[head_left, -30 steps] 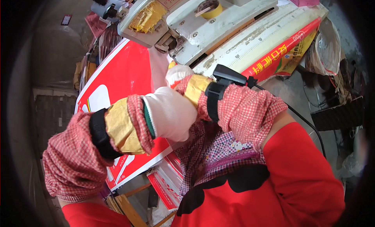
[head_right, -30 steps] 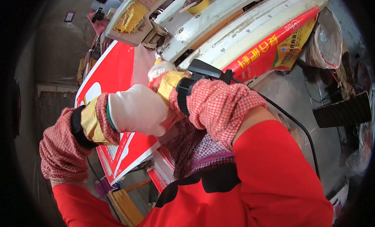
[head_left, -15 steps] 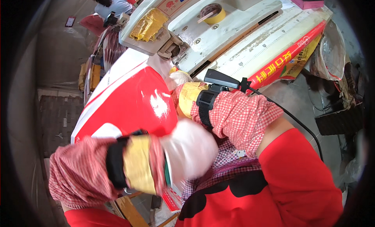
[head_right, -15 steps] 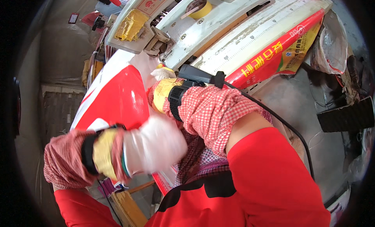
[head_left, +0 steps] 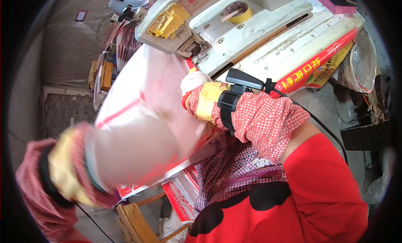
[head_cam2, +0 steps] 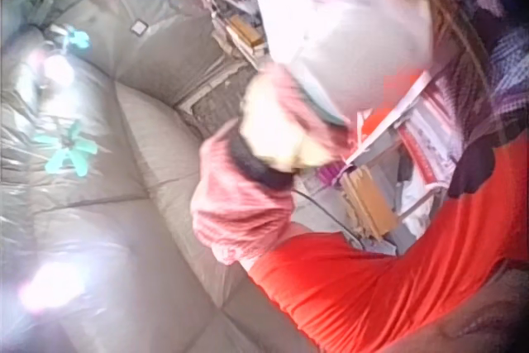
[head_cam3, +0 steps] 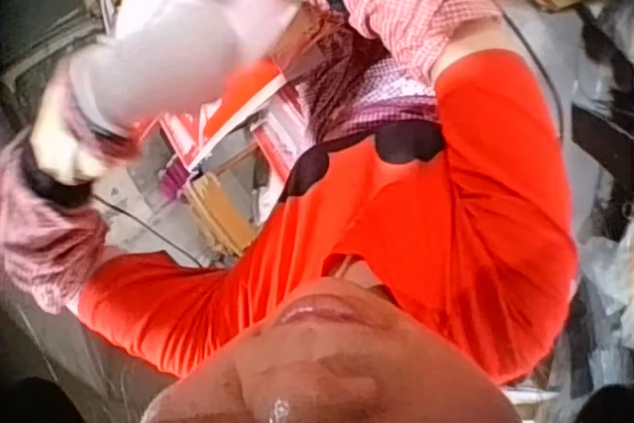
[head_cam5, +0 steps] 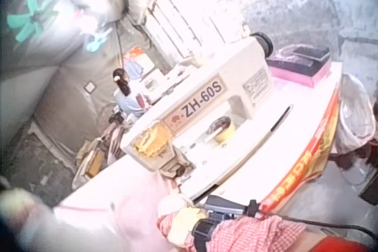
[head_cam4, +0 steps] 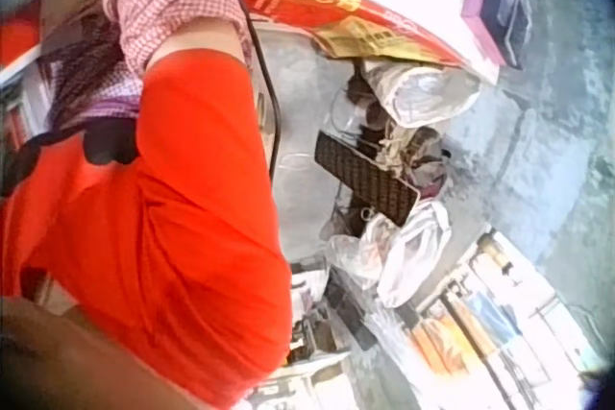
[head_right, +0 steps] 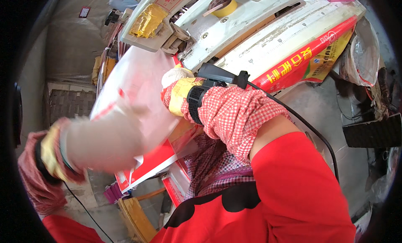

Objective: The recorder is using an industrial sewing machine to stitch and process large plastic fertilizer bags.

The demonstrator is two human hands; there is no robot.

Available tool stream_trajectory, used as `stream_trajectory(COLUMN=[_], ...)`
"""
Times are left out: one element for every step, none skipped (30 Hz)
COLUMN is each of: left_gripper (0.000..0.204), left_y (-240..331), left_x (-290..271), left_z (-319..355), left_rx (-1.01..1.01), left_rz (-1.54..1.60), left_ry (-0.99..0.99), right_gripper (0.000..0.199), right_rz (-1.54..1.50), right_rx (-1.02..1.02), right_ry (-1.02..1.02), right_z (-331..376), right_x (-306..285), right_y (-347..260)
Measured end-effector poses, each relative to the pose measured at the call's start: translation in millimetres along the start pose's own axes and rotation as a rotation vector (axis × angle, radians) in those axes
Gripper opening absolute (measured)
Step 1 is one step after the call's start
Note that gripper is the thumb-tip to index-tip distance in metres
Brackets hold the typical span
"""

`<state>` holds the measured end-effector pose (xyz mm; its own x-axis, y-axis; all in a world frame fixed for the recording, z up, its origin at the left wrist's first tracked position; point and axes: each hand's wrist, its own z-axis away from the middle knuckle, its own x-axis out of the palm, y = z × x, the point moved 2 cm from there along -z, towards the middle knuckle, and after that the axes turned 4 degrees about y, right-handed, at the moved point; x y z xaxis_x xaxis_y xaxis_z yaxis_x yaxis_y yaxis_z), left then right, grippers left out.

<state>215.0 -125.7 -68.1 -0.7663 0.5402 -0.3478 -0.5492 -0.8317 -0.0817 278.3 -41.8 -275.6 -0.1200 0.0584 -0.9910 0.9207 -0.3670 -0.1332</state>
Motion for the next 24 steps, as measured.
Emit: stream_trajectory(left_gripper=[0.032,0.04,0.035,0.03,0.026,0.025,0.025,0.024,0.023,0.021,0.019,0.018,0.016,0.012,0.01,0.011,0.011,0.012,0.014,0.015,0.016,0.018,0.02,0.018], left_y=[15,29,30,31,29,29,27,26,26,27,25,22,18,10,0,-12,-25,-39,-55,-69,-84,-98,-110,-124], left_x=[7,12,13,15,16,18,16,14,11,9,6,5,5,5,8,12,18,26,35,42,51,54,56,55], left_z=[-14,-29,-42,-54,-62,-64,-66,-64,-62,-61,-60,-60,-61,-62,-63,-61,-58,-55,-52,-49,-44,-40,-36,-33], left_rx=[-0.007,-0.067,0.023,0.072,0.038,-0.009,-0.069,-0.04,-0.023,0.006,-0.05,-0.093,-0.124,-0.137,-0.145,-0.113,-0.108,-0.126,-0.146,-0.1,-0.119,-0.074,0.026,-0.036], left_rz=[0.098,0.297,0.296,0.309,0.297,0.333,0.345,0.331,0.294,0.288,0.244,0.227,0.212,0.153,0.107,0.106,0.083,0.195,0.304,0.415,0.455,0.494,0.525,0.328], left_ry=[0.063,0.024,0.147,0.128,0.165,0.156,0.221,0.192,0.232,0.202,0.231,0.191,0.173,0.162,0.149,0.226,0.278,0.297,0.291,0.345,0.356,0.431,0.577,0.633], right_gripper=[0.007,0.006,0.011,0.023,0.023,0.023,0.022,0.022,0.022,0.021,0.021,0.021,0.02,0.02,0.02,0.02,0.02,0.02,0.02,0.02,0.02,0.02,0.02,0.02], right_rz=[-0.036,-0.072,-0.097,-0.18,-0.193,-0.188,-0.185,-0.184,-0.185,-0.187,-0.191,-0.198,-0.21,-0.222,-0.234,-0.242,-0.25,-0.253,-0.255,-0.253,-0.251,-0.239,-0.247,-0.246], right_rx=[-0.066,-0.13,-0.216,-0.437,-0.423,-0.374,-0.308,-0.252,-0.204,-0.172,-0.154,-0.153,-0.155,-0.153,-0.156,-0.156,-0.153,-0.148,-0.14,-0.123,-0.096,-0.062,-0.021,0.029], right_ry=[-0.013,-0.027,0.002,-0.071,-0.046,-0.019,0.003,0.011,0.019,0.027,0.033,0.037,0.038,0.033,0.03,0.03,0.031,0.032,0.035,0.042,0.05,0.045,0.065,0.075], right_z=[-2,-3,-2,1,4,5,5,4,1,-2,-6,-10,-13,-15,-17,-18,-18,-18,-17,-17,-17,-17,-18,-16], right_x=[-1,1,3,8,13,16,19,21,21,21,19,18,17,16,16,16,17,17,18,18,18,18,17,16], right_y=[-2,-3,-4,-7,-5,-3,-1,1,3,4,4,6,7,10,11,13,15,15,15,14,13,10,9,6])
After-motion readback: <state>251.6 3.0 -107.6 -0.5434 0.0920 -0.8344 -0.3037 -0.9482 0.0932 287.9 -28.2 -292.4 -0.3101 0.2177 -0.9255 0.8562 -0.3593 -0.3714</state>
